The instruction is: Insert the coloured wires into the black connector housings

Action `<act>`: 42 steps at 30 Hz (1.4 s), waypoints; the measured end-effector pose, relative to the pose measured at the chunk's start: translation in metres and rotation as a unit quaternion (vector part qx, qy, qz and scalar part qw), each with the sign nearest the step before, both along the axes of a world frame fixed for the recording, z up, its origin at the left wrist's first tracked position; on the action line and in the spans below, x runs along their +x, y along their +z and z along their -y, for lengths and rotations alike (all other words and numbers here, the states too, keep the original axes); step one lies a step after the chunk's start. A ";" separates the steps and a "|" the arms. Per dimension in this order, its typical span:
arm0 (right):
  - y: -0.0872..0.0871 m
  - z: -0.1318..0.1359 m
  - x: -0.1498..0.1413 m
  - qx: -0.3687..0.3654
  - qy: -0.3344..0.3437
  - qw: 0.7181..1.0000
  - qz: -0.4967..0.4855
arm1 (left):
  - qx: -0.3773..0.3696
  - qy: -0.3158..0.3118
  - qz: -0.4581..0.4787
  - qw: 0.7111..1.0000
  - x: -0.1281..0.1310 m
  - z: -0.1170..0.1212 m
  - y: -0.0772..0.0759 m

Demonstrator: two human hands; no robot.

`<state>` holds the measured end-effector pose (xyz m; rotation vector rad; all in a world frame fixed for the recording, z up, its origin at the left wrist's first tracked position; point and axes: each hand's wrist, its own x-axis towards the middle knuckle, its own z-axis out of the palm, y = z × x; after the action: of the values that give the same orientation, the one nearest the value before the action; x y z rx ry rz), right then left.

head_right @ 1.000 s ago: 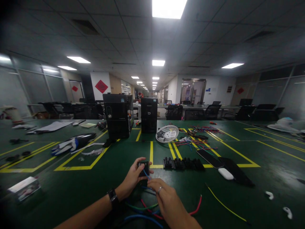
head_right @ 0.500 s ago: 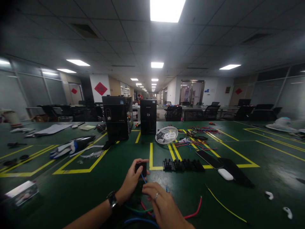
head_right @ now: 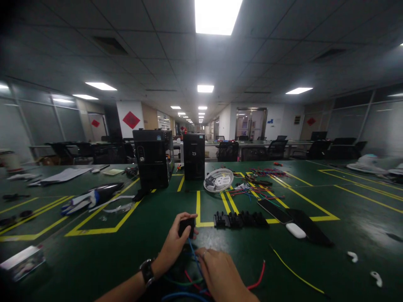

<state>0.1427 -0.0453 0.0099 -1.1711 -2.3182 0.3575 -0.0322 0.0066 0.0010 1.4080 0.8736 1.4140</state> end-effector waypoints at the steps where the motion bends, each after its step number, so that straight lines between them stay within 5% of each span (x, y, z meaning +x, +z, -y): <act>1: 0.001 0.001 -0.001 -0.004 -0.004 1.000 0.000 | 0.000 -0.002 0.002 1.000 0.001 0.001 0.001; 6: 0.008 0.006 -0.007 -0.049 0.015 0.994 -0.092 | -0.006 0.000 0.001 1.000 0.007 0.006 0.003; 11: 0.006 0.004 -0.015 -0.265 0.022 0.938 -0.221 | 0.011 -0.027 0.022 0.999 0.010 0.012 0.004; 15: 0.028 0.006 -0.006 -0.154 -0.024 0.965 -0.210 | 0.034 0.020 0.016 0.999 0.009 0.015 0.013; 20: 0.059 0.011 0.011 -0.040 -0.050 0.982 -0.179 | 0.121 0.064 0.004 0.991 0.032 0.016 0.043; 24: 0.039 0.008 0.005 -0.014 -0.073 0.981 -0.178 | 0.130 0.121 0.075 0.981 0.041 -0.013 0.075; 28: 0.016 0.004 -0.002 -0.051 -0.071 0.993 -0.076 | 0.059 0.242 0.232 0.940 0.003 -0.071 0.094; 30: 0.015 0.002 -0.001 -0.041 -0.074 0.996 -0.040 | -0.022 0.197 0.185 0.962 -0.020 -0.091 0.088; 33: 0.018 -0.003 0.007 -0.017 -0.091 0.996 -0.016 | -0.124 0.129 0.065 0.982 -0.038 -0.098 0.060; 37: 0.013 -0.009 0.017 -0.004 -0.091 0.996 0.024 | -0.159 0.099 -0.038 0.982 -0.032 -0.088 0.022; 42: 0.023 -0.012 0.029 0.027 -0.031 0.995 0.096 | -0.163 0.085 -0.126 0.975 -0.023 -0.094 0.004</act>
<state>0.1718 -0.0328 0.0331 -1.2971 -2.4326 0.1651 -0.0548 0.1009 0.0045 1.2979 1.3529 1.1616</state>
